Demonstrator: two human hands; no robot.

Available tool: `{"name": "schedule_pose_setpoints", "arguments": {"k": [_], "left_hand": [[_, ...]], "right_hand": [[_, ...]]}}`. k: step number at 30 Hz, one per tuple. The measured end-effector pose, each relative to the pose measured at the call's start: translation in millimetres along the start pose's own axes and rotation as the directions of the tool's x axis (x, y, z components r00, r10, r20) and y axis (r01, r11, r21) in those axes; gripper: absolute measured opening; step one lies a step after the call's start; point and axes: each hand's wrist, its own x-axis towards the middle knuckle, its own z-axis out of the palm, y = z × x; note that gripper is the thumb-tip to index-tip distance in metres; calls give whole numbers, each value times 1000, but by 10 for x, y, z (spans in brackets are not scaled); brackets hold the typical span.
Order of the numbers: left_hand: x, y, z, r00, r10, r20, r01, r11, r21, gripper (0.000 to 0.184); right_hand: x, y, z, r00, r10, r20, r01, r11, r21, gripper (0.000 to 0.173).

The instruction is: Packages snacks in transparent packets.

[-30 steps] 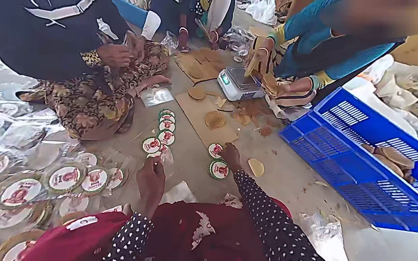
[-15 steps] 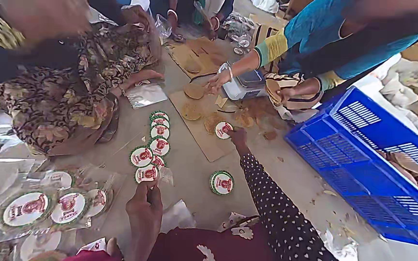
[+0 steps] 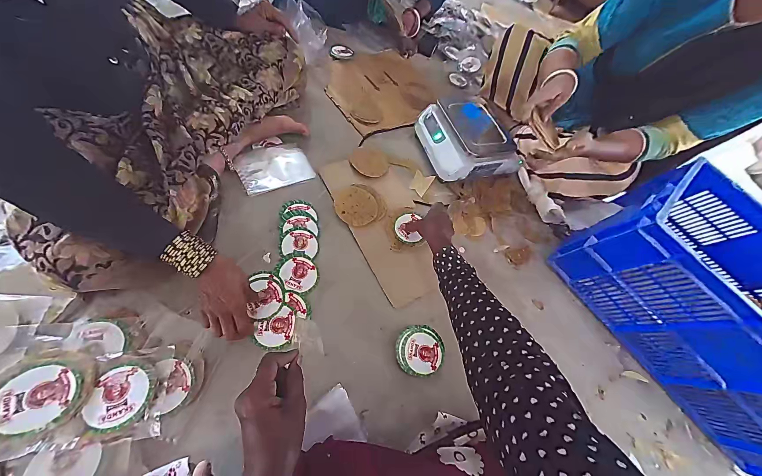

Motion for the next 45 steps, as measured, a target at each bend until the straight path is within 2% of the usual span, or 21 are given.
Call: {"name": "schedule_pose_setpoints", "arguments": {"k": [3, 5, 7, 8, 9, 11, 14, 17, 19, 22, 24, 29, 32, 38, 39, 41, 43, 45], "left_hand": [[-1, -17, -1, 1000, 9, 0, -9, 1000, -7, 15], [-5, -24, -2, 1000, 13, -4, -13, 1000, -2, 16], [-6, -27, -7, 1000, 22, -11, -21, 1000, 14, 17], [-7, -28, -9, 1000, 23, -17, -23, 1000, 19, 17], [-11, -33, -12, 999, 27, -23, -26, 999, 21, 17], [-14, -49, -23, 998, 56, -36, -55, 998, 34, 18], [-28, -38, -37, 997, 68, -24, -68, 997, 39, 19], [-26, -18, -44, 998, 68, -20, -67, 997, 46, 19], [-23, -21, -47, 997, 68, -31, -66, 996, 54, 18], [-27, -14, -58, 998, 54, -30, -52, 996, 68, 18], [-25, 0, -49, 999, 43, -26, -41, 997, 61, 17], [-35, -18, -63, 1000, 25, -18, -24, 998, 55, 17], [-41, -1, -63, 999, 40, -22, -38, 997, 62, 17], [-23, 36, -89, 1000, 9, -9, -9, 999, 37, 16], [-22, 47, -96, 1000, -1, 3, 1, 999, 36, 16], [13, 70, -106, 1000, -6, 0, 6, 1000, 26, 16], [20, 89, -114, 1000, -9, -3, 9, 1000, 5, 16], [4, 132, -121, 1000, -5, -2, 5, 1000, -15, 17]], "right_hand": [[-49, -31, 13, 999, 27, -47, -23, 997, 72, 91], [-9, -2, 8, 1000, -10, -11, 11, 990, 137, 79], [166, 130, 97, 988, -147, -43, 152, 968, 199, 66], [302, 223, 208, 958, -243, -149, 271, 940, 206, 58], [331, 247, 234, 926, -314, -211, 351, 921, 168, 53], [103, 173, 124, 886, -406, -223, 420, 908, 14, 44], [-200, 198, 127, 893, -439, -95, 421, 892, -164, 38], [-253, 355, 298, 918, -396, -20, 385, 901, -200, 34], [-267, 425, 295, 925, -377, -52, 369, 921, -122, 34], [-352, 568, 286, 912, -358, -199, 386, 914, 127, 36], [-418, 659, 370, 922, -312, -228, 356, 915, 189, 37], [-574, 676, 448, 925, -314, -213, 335, 940, 69, 33], [-620, 644, 434, 924, -361, -129, 359, 932, -39, 34], [-616, 667, 458, 932, -343, -118, 334, 938, -88, 38], [-611, 731, 458, 939, -321, -122, 319, 947, -33, 42], [-635, 811, 377, 953, -266, -147, 298, 909, 291, 53], [-951, 835, 221, 983, -157, -92, 178, 719, 672, 46], [-1428, 855, 18, 990, -130, 48, 21, 483, 876, 27]]}}
